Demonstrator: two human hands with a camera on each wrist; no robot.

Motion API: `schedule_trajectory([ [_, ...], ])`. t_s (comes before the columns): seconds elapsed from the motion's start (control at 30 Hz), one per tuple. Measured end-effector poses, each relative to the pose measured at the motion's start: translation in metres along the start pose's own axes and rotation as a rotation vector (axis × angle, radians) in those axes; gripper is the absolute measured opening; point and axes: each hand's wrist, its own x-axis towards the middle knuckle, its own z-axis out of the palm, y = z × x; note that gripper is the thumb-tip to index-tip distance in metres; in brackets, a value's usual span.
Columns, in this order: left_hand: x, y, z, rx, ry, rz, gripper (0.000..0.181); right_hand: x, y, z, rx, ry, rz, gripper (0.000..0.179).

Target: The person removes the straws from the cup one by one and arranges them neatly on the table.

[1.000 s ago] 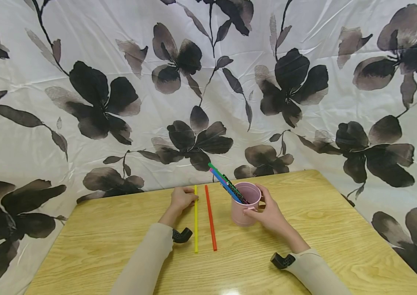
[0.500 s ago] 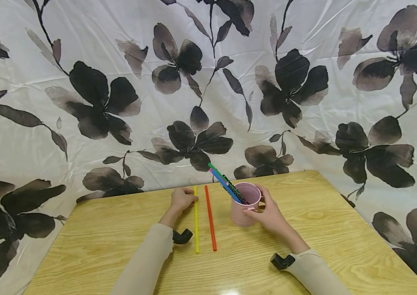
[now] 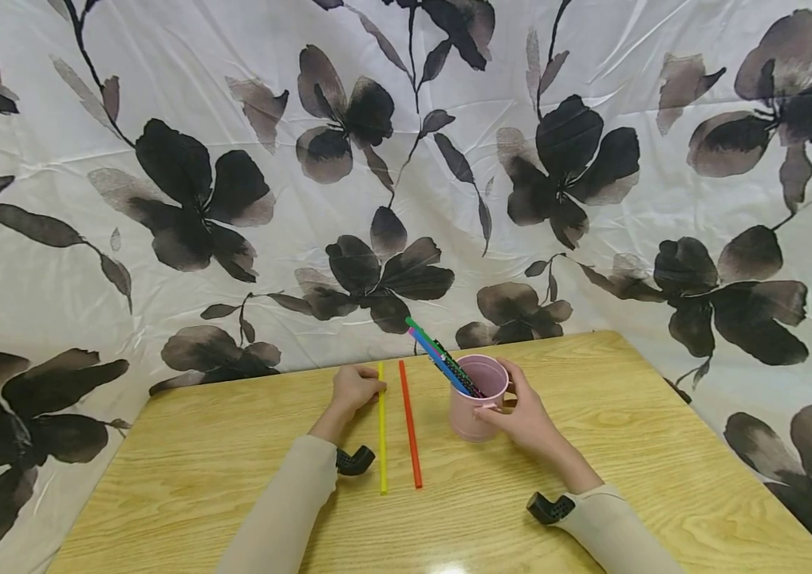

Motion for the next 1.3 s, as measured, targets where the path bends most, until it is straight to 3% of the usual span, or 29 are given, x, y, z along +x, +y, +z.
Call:
schedule_trajectory([
  [0.4, 0.0, 0.0, 0.001, 0.013, 0.012, -0.014, 0.03, -0.001, -0.005, -0.001, -0.011, 0.001, 0.007, 0.087],
  [0.6, 0.001, -0.004, 0.005, 0.049, 0.011, 0.029, 0.029, 0.001, -0.001, -0.001, -0.015, 0.005, 0.002, 0.087],
  [0.87, 0.001, -0.006, 0.005, 0.068, 0.015, 0.033, 0.024, 0.0, -0.001, 0.0, -0.01, -0.002, -0.001, 0.086],
  [1.3, -0.001, -0.002, 0.005, 0.08, 0.007, 0.052, 0.026, -0.005, -0.031, -0.004, 0.015, -0.035, -0.007, 0.084],
])
